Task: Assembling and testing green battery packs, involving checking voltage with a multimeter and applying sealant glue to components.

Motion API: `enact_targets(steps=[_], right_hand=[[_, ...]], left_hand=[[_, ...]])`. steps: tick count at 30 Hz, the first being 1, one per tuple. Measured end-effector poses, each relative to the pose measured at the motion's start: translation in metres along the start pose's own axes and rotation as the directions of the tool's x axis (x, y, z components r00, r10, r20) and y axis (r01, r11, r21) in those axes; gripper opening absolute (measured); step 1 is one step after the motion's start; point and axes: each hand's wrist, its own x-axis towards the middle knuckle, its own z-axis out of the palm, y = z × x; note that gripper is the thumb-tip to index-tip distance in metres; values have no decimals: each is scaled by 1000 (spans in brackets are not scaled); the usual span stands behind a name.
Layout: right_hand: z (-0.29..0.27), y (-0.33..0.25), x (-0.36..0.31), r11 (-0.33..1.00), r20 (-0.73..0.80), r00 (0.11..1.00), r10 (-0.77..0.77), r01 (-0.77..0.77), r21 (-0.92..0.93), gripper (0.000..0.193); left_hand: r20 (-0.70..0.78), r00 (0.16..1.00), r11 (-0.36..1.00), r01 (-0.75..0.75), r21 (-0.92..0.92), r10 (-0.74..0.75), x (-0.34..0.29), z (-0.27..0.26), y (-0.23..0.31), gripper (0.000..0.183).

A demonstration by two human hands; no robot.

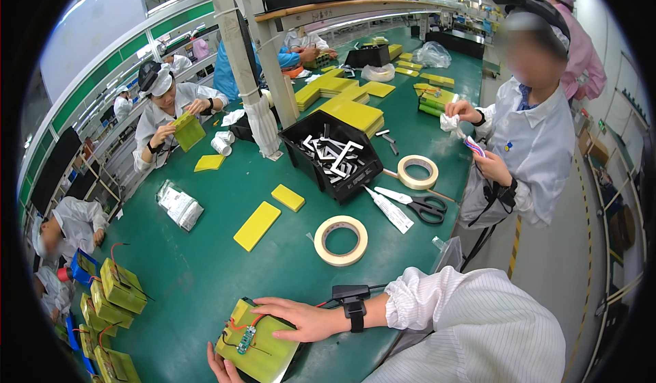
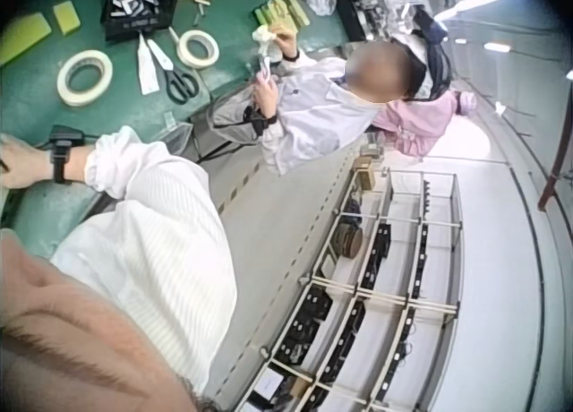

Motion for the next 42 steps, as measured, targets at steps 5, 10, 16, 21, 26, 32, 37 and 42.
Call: enact_targets(steps=[5, 10, 16, 21, 26, 32, 37, 42], right_hand=[[0, -1, 0, 1000, 9, 1000, 2, -2, 6, 59], [-1, -3, 0, 1000, -19, 1000, 7, -7, 20, 59], [-3, -4, 0, 999, 5, 1000, 15, -15, 29, 60], [-2, -4, 1, 1000, 9, 1000, 17, -17, 23, 61], [-1, -4, 1, 1000, -2, 1000, 16, -16, 21, 60], [-2, -4, 0, 999, 17, 999, 35, -36, 34, 62], [-2, -5, 0, 999, 18, 999, 37, -38, 39, 61], [-3, -7, 0, 998, 22, 999, 44, -45, 39, 61]], left_hand=[[-23, 1000, 1000, 0, 12, 0, 0, -1, 1, 48], [-34, 999, 999, 8, 38, -7, 0, 0, 3, 47], [-44, 999, 1000, 26, -5, -26, 1, 2, 7, 47], [-48, 999, 1000, 7, 8, -7, 2, -2, 0, 46], [-71, 997, 999, 40, -15, -41, 2, -2, -6, 44], [-82, 997, 996, 22, 84, -15, 2, 2, 4, 44], [-95, 995, 991, 9, 131, 3, 3, -2, -1, 43], [-112, 994, 990, 11, 138, 5, 4, 2, 3, 43]])
